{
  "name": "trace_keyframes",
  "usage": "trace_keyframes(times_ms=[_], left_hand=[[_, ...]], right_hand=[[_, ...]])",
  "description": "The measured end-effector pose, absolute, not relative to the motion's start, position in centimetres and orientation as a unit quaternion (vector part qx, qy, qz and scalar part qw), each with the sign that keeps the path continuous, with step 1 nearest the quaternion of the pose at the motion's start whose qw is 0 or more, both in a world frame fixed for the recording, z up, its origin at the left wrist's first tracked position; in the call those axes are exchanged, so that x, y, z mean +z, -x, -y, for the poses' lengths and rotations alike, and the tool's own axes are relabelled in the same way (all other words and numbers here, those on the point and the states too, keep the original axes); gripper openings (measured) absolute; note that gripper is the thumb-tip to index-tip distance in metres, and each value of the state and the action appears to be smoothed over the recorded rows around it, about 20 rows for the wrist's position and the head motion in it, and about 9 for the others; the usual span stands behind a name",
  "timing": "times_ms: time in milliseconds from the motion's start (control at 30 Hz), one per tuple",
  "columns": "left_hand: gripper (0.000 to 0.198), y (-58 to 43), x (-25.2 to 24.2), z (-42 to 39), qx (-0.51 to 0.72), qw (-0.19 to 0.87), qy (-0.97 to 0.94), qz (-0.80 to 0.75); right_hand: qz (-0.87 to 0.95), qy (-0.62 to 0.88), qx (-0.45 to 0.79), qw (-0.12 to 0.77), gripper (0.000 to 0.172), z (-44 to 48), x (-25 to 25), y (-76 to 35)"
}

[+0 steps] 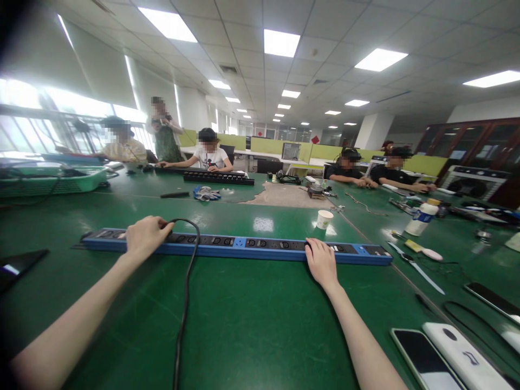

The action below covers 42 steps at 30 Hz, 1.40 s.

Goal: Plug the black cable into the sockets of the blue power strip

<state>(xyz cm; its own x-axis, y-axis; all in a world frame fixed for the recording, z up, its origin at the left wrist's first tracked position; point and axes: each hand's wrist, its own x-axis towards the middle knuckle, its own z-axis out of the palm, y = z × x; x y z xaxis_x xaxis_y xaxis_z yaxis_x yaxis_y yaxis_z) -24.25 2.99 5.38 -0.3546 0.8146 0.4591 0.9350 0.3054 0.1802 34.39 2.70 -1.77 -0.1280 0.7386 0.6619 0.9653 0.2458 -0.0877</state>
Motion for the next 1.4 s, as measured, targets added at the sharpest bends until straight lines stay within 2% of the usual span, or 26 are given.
trace_keyframes(times_ms=[200,400,500,633,833,1000,1167,1300,1400], left_hand=[[0.056,23.7,4.5,-3.0,-0.207,0.145,0.543,0.801],[0.056,24.6,5.5,-3.5,-0.151,0.119,0.565,0.802],[0.052,25.8,6.1,-3.7,-0.13,0.082,0.584,0.797],[0.051,26.2,5.9,-3.7,-0.16,0.032,0.57,0.805],[0.046,23.3,5.6,-2.7,-0.207,0.11,0.557,0.797],[0.044,23.4,9.5,-1.6,-0.268,0.188,0.581,0.745],[0.044,24.4,11.9,-1.5,-0.176,0.109,0.714,0.668],[0.044,23.6,11.4,-1.4,-0.095,0.048,0.724,0.681],[0.044,23.5,11.0,-1.2,-0.091,0.054,0.724,0.682]], right_hand=[[0.725,0.586,-0.184,0.31,0.046,-2.7,-1.8,-34.5],[0.723,0.588,-0.183,0.312,0.046,-2.6,-1.8,-34.3],[0.725,0.588,-0.181,0.311,0.046,-2.6,-1.7,-34.3],[0.725,0.589,-0.177,0.309,0.047,-2.7,-1.7,-34.2],[0.726,0.586,-0.174,0.314,0.047,-2.6,-1.7,-34.2],[0.728,0.584,-0.177,0.313,0.047,-2.7,-1.7,-34.3],[0.727,0.585,-0.175,0.315,0.047,-2.7,-1.8,-34.3],[0.728,0.584,-0.174,0.314,0.047,-2.7,-1.8,-34.2],[0.728,0.585,-0.176,0.311,0.048,-2.7,-1.7,-34.3]])
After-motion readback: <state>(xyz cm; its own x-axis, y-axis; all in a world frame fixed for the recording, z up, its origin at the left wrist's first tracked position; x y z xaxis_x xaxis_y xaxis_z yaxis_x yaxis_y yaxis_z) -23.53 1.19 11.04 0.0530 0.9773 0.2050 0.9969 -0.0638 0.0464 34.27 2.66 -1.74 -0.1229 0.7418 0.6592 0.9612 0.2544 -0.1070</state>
